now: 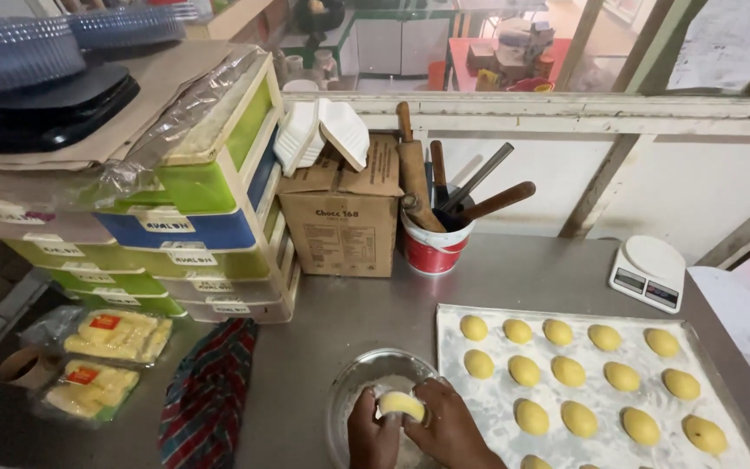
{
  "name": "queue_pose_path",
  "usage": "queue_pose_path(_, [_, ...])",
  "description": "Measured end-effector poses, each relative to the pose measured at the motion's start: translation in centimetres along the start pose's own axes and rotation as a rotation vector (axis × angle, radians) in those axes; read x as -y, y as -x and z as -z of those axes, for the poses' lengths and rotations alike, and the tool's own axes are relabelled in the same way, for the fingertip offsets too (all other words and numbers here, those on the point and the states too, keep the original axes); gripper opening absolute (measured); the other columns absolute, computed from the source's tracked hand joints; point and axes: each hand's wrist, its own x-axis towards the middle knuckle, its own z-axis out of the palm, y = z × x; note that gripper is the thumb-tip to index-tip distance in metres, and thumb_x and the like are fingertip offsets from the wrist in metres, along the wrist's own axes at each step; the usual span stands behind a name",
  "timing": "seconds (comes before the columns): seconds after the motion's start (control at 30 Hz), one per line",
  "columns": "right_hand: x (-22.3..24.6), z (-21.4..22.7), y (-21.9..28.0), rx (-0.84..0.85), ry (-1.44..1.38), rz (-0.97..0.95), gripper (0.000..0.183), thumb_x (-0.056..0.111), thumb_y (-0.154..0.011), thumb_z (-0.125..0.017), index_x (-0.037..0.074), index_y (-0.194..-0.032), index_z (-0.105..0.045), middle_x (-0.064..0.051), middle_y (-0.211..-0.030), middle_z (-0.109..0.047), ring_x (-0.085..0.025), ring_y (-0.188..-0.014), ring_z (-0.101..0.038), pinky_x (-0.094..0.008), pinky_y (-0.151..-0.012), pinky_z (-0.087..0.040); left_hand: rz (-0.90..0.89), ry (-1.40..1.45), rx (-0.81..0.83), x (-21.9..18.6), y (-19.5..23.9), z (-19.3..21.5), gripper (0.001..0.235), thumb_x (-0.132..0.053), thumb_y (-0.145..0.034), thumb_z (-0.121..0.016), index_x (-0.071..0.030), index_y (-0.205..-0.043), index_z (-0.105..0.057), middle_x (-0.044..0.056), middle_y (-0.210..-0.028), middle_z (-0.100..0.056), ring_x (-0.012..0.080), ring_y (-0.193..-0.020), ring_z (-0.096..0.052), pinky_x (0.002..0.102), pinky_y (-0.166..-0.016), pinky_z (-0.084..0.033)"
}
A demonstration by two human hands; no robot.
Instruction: The person walks through a kitchen area and pours a white powder from a bag into a metal bowl. They then move to a stainless steel counter where they pick up yellow dough balls from a tray, roll them in the powder, and place them back onto the tray.
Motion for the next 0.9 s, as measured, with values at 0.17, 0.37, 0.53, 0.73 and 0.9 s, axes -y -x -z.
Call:
queue_pose_path(0.17, [3.3,1.5,-0.7,0.006,-0.193,0.002,0.02,0.024,-0.078,-0.073,0.014,-0.082,-0.056,-0.004,-0.077,-0.063,-0.019,-0.071,-0.06,-0.035,-0.063,-0.047,0.055,0.058,0.188,-4.3,0.2,2.0,0.03,-0.012,-0.076,-0.067,-0.013,-0.103,-0.079,0.004,-0.097,-0.083,0.0141,-0.091,-0.075,0.029,-0.083,-0.059])
queue_pose_path(0.37, [2.2,-0.4,-0.8,-0.148,-0.16,0.049,0.031,0.027,-0.075,-0.082,0.013,-0.098,-0.067,-0.004,-0.1,-0.07,-0.02,-0.09,-0.066,-0.032,-0.077,-0.053,0.522,0.555,-0.029,-6.1,0.5,1.5,0.05,0.006,-0.074,-0.055,0.003,-0.122,-0.066,0.023,-0.112,-0.068,0.0356,-0.1,-0.07,0.046,-0.077,-0.062])
queue_pose_path(0.53, [2.9,0.3,-0.9,-0.103,-0.099,0.043,0.024,0.02,-0.073,-0.078,0.014,-0.091,-0.063,-0.005,-0.09,-0.067,-0.023,-0.082,-0.063,-0.033,-0.073,-0.049,-0.132,0.014,0.029,-2.5,-0.1,2.1,0.04,-0.008,-0.065,-0.065,-0.011,-0.103,-0.073,0.007,-0.099,-0.079,0.0195,-0.091,-0.076,0.03,-0.077,-0.063])
queue_pose_path(0.73, [1.0,-0.3,0.3,-0.138,-0.109,0.08,0.032,0.019,-0.076,-0.078,0.012,-0.104,-0.065,-0.005,-0.102,-0.07,-0.026,-0.097,-0.062,-0.043,-0.09,-0.044,-0.43,0.032,0.078,-2.5,1.0,2.8,0.038,-0.01,-0.07,-0.068,-0.008,-0.108,-0.069,0.008,-0.097,-0.073,0.0202,-0.087,-0.074,0.029,-0.068,-0.063])
queue_pose_path(0.9, [2.7,0.3,0.7,-0.123,0.035,0.226,0.025,0.009,-0.076,-0.076,0.011,-0.098,-0.065,-0.007,-0.082,-0.063,-0.026,-0.077,-0.059,-0.038,-0.064,-0.048,-0.078,-0.035,0.044,-5.4,1.9,3.0,0.032,-0.004,-0.066,-0.062,-0.015,-0.093,-0.074,0.005,-0.087,-0.08,0.018,-0.082,-0.074,0.031,-0.071,-0.06])
